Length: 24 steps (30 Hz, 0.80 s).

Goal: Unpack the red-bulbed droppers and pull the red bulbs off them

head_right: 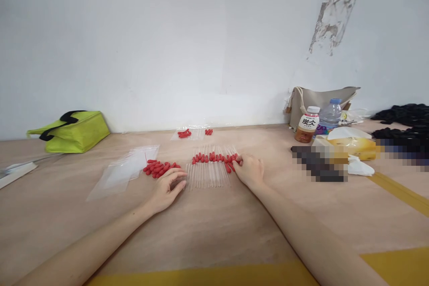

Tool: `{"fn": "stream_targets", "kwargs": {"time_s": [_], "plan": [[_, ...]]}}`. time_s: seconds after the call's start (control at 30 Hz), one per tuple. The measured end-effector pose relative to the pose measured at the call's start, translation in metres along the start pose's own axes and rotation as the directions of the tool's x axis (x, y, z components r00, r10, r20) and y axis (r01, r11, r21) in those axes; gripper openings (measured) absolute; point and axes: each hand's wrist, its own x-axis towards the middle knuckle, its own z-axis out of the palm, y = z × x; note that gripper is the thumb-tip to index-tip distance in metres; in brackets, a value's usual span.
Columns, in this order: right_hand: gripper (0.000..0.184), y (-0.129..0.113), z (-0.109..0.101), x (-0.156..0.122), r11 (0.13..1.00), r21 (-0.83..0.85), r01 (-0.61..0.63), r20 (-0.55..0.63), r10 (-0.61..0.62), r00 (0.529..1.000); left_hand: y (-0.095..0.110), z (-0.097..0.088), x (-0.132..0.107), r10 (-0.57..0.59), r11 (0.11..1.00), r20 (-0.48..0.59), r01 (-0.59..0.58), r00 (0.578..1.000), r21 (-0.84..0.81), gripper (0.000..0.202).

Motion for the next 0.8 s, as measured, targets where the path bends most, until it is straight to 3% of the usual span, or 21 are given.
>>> {"fn": "stream_targets", "kwargs": {"time_s": [0.1, 0.27, 0.4, 0.53, 0.67, 0.8], "plan": [[0.019, 0.001, 0.003, 0.002, 0.998, 0.056, -0.040, -0.069, 0.044, 0.997, 0.000, 0.000, 0.001, 0.024, 0.999, -0.018, -0.024, 1.000, 0.040, 0.020], [0.028, 0.002, 0.007, 0.001, 0.946, 0.320, -0.043, -0.135, 0.090, 0.987, 0.004, -0.003, 0.001, 0.064, 0.997, -0.040, -0.062, 0.997, 0.054, 0.021], [0.024, -0.007, 0.005, -0.010, 0.896, 0.405, 0.182, -0.135, -0.138, 0.981, 0.011, -0.007, 0.001, 0.155, 0.971, -0.136, -0.126, 0.978, 0.202, 0.036], [0.011, -0.026, -0.002, -0.031, 0.836, 0.366, 0.408, -0.077, -0.409, 0.909, 0.014, -0.009, 0.003, 0.358, 0.858, -0.127, -0.272, 0.925, 0.436, 0.038], [0.009, -0.041, -0.002, -0.047, 0.784, 0.389, 0.484, -0.030, -0.514, 0.857, 0.015, -0.006, 0.003, 0.487, 0.772, -0.070, -0.392, 0.870, 0.501, 0.024], [0.011, -0.047, -0.001, -0.051, 0.767, 0.392, 0.508, 0.004, -0.554, 0.833, 0.016, -0.002, 0.002, 0.517, 0.761, -0.063, -0.425, 0.853, 0.490, 0.012]]}}
